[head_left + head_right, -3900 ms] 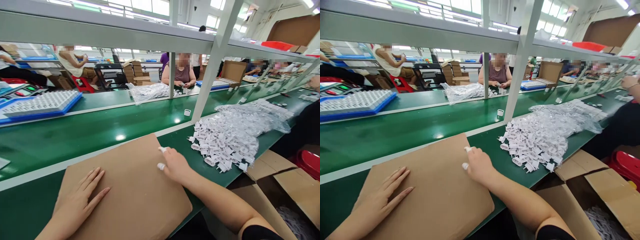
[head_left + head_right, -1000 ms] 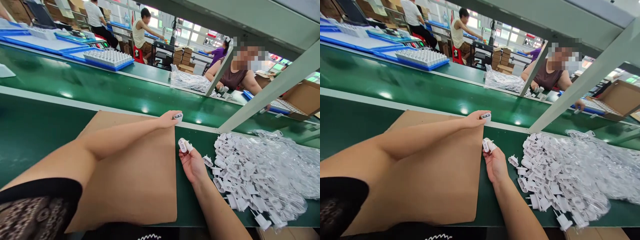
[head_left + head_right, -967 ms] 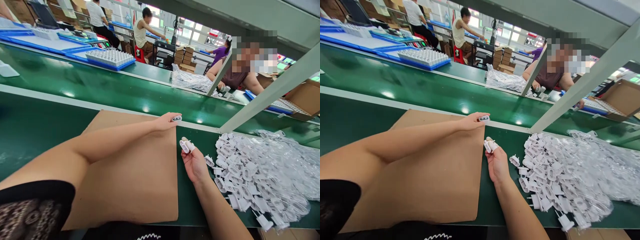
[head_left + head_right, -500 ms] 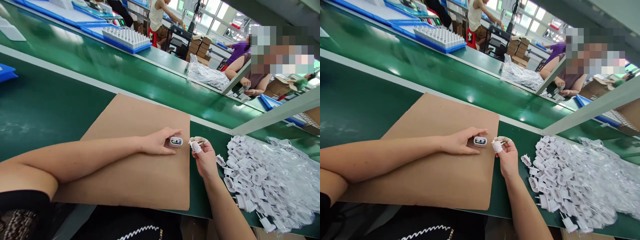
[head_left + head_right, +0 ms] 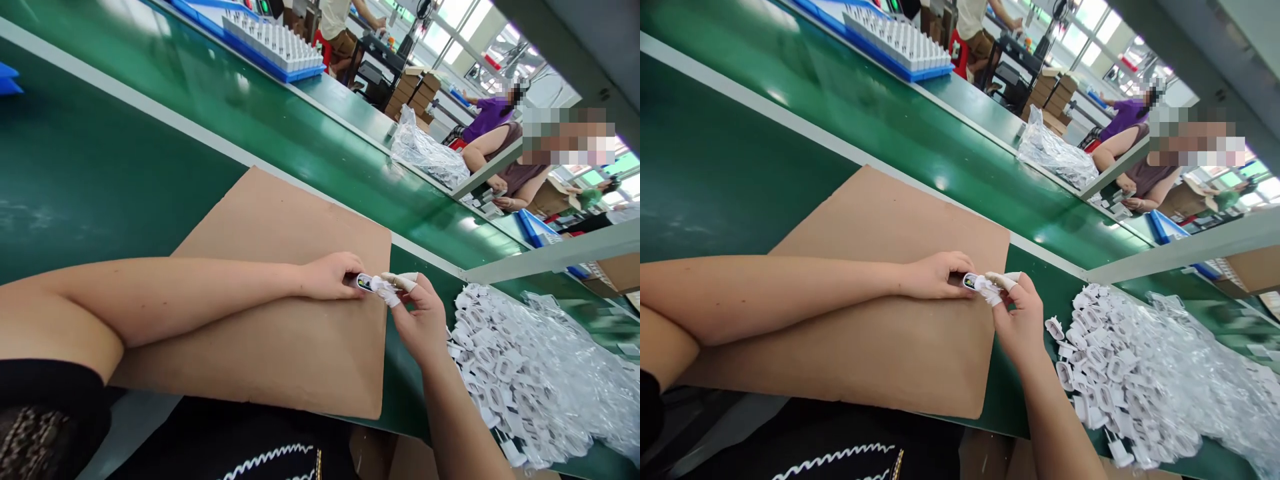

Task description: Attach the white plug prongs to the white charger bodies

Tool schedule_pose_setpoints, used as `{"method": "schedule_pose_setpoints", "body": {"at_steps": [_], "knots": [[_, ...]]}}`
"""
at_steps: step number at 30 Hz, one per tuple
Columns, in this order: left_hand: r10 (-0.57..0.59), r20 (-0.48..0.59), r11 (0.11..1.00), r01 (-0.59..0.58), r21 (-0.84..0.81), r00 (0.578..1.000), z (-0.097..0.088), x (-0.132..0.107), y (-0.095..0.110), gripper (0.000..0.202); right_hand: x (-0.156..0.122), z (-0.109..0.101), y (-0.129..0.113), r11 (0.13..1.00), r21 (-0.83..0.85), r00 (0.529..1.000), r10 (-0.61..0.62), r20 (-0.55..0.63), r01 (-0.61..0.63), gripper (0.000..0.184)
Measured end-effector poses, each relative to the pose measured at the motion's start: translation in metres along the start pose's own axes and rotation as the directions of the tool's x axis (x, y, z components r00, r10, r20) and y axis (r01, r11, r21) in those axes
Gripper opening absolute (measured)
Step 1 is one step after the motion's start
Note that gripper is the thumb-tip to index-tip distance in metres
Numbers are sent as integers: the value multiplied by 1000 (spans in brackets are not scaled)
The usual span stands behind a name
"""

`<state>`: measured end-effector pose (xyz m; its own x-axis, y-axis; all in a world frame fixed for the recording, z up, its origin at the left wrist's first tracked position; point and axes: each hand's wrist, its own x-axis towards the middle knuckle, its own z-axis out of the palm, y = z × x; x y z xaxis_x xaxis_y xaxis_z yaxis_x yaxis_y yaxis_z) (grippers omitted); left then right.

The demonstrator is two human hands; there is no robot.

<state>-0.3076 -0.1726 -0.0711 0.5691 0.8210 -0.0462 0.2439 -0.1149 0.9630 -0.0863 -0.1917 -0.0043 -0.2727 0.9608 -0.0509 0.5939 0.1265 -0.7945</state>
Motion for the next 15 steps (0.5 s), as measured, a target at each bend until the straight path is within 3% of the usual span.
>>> {"method": "schedule_pose_setpoints", "body": {"at_steps": [3,6,15], "knots": [[11,-10,1000,-11,-13,1000,1,0,-1,14,10,3,-8,965,-204,986,-158,51,165,26],[19,-20,999,-20,-29,1000,2,0,-3,15,17,9,-6,913,-311,965,-242,105,262,20],[44,-43,999,-45,-23,998,2,1,-4,20,24,15,-6,820,-456,937,-280,207,346,20]]}}
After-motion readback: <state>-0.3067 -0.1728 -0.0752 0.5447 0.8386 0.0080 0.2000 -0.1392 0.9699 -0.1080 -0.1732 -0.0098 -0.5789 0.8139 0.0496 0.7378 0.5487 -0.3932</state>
